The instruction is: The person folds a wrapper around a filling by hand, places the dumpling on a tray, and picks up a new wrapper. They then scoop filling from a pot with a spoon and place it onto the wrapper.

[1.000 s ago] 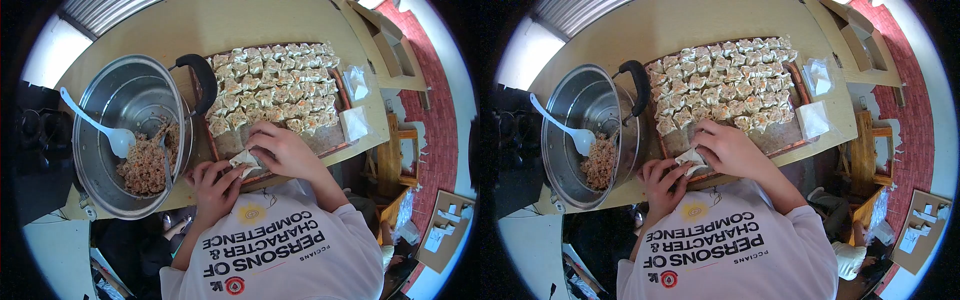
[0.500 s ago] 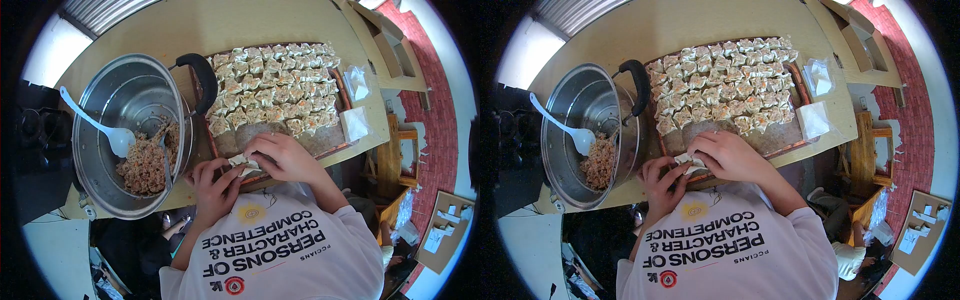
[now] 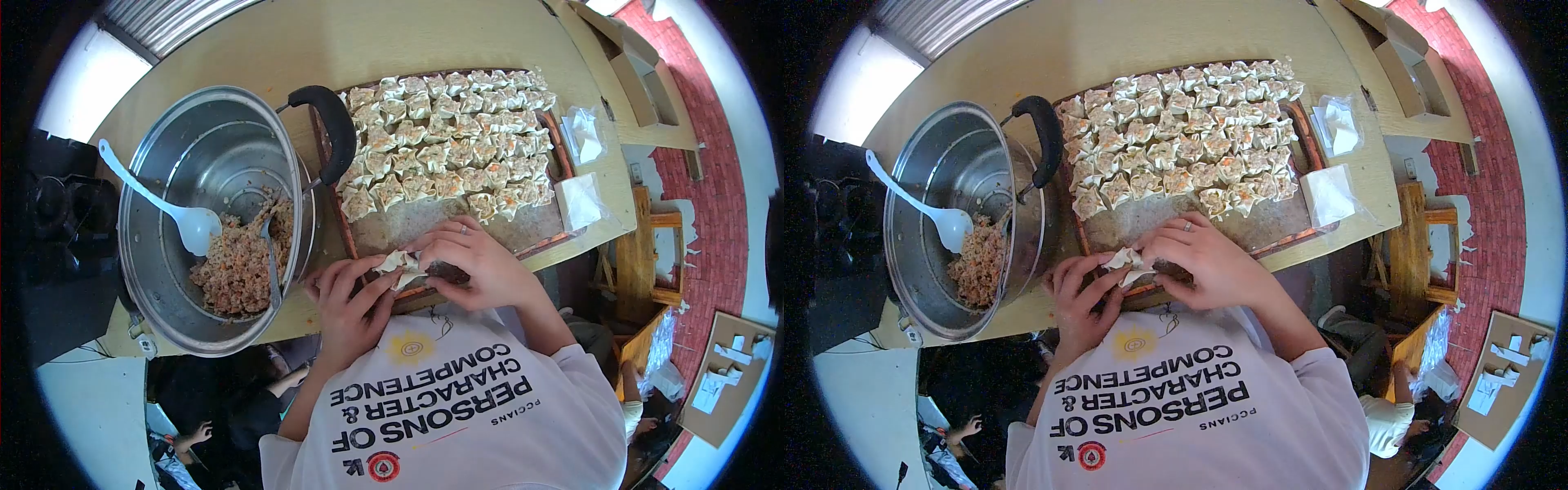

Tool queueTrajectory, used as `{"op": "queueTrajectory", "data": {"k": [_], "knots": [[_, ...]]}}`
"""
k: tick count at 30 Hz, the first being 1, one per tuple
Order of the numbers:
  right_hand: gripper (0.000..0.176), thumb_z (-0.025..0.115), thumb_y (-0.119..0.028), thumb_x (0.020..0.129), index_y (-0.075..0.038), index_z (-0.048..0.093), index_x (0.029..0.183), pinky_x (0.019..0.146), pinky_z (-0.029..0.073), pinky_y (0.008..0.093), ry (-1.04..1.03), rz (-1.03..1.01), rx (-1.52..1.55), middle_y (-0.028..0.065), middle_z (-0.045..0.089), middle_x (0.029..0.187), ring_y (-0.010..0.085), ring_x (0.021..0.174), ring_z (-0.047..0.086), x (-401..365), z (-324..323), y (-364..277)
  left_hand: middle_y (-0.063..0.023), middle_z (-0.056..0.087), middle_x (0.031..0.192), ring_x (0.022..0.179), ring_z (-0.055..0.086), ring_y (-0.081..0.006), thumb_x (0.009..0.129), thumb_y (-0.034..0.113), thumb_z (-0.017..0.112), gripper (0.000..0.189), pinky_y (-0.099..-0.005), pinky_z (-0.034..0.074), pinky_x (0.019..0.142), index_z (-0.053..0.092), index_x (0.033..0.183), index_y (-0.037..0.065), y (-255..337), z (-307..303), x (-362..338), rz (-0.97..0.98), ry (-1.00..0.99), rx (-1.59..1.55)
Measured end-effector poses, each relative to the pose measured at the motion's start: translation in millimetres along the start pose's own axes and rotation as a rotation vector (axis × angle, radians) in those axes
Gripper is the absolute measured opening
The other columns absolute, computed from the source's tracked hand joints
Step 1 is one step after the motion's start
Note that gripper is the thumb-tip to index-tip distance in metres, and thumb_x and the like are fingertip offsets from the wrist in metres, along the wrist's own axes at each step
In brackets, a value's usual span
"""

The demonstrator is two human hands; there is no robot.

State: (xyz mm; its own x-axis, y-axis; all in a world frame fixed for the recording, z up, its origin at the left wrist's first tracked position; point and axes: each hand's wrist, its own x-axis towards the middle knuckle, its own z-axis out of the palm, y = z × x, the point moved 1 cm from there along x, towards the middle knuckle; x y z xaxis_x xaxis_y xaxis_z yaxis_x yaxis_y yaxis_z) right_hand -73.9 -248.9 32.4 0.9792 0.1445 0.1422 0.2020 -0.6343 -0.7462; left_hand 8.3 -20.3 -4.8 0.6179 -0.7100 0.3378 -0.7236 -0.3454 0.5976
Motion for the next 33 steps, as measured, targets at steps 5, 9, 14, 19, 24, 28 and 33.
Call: {"op": "queueTrajectory", "data": {"k": [5,9,14,19,24,28,33], "knots": [[0.031,0.079,-0.006,0.076,-0.013,0.069,0.105,0.099,0.043,0.0421,0.057,-0.033,-0.083,0.0029,0.070,0.121,0.0258,0.113,0.063,-2,12,4,0.0031,0.066,0.128,0.112,0.061,-0.0236,0.078,0.011,0.082,0.038,-0.0458,0.034,0.101,0.076,0.115,0.022,0,-1,1,0.024,-0.030,-0.037],[0.027,0.077,-0.008,0.077,-0.013,0.068,0.102,0.099,0.045,0.0434,0.109,-0.083,-0.112,0.0037,0.069,0.117,0.0265,0.112,0.062,-1,17,5,0.0002,0.066,0.128,0.110,0.062,-0.0237,0.077,0.007,0.082,0.040,-0.0429,0.037,0.100,0.076,0.116,0.019,-1,1,-1,0.018,-0.008,-0.120],[0.021,0.075,-0.007,0.082,-0.009,0.068,0.101,0.091,0.053,0.0418,0.154,-0.097,-0.140,0.0049,0.069,0.116,0.0273,0.109,0.063,0,20,-1,-0.0044,0.066,0.128,0.109,0.065,-0.0251,0.077,0.004,0.081,0.040,-0.0411,0.042,0.097,0.074,0.115,0.014,-2,0,0,0.044,-0.011,-0.159],[0.017,0.074,-0.007,0.085,-0.008,0.068,0.101,0.089,0.055,0.0394,0.139,-0.067,-0.141,0.0065,0.069,0.115,0.0275,0.107,0.064,2,20,-6,-0.0082,0.069,0.126,0.111,0.065,-0.0277,0.076,0.002,0.081,0.041,-0.0402,0.047,0.095,0.072,0.115,0.011,-3,0,-1,0.038,0.002,-0.175],[0.017,0.074,-0.007,0.086,-0.008,0.068,0.102,0.087,0.055,0.0397,0.141,-0.066,-0.135,0.0066,0.069,0.115,0.0276,0.106,0.065,2,21,-5,-0.0089,0.069,0.127,0.112,0.065,-0.0294,0.077,0.002,0.080,0.042,-0.0406,0.048,0.097,0.070,0.117,0.011,-3,1,0,-0.033,0.024,-0.258],[0.017,0.073,-0.008,0.086,-0.007,0.069,0.103,0.087,0.055,0.0394,0.139,-0.077,-0.141,0.0067,0.070,0.115,0.0279,0.105,0.065,3,21,-6,-0.0077,0.067,0.127,0.113,0.064,-0.0274,0.078,0.004,0.080,0.043,-0.0415,0.047,0.099,0.070,0.120,0.010,-2,-2,1,-0.026,-0.021,-0.203],[0.017,0.074,-0.008,0.087,-0.007,0.070,0.103,0.087,0.056,0.0394,0.137,-0.067,-0.133,0.0067,0.070,0.114,0.0283,0.105,0.065,5,18,-8,-0.0069,0.067,0.126,0.113,0.064,-0.0251,0.078,0.005,0.079,0.045,-0.0412,0.046,0.099,0.070,0.122,0.009,-1,-2,3,0.017,-0.031,-0.178]]}}
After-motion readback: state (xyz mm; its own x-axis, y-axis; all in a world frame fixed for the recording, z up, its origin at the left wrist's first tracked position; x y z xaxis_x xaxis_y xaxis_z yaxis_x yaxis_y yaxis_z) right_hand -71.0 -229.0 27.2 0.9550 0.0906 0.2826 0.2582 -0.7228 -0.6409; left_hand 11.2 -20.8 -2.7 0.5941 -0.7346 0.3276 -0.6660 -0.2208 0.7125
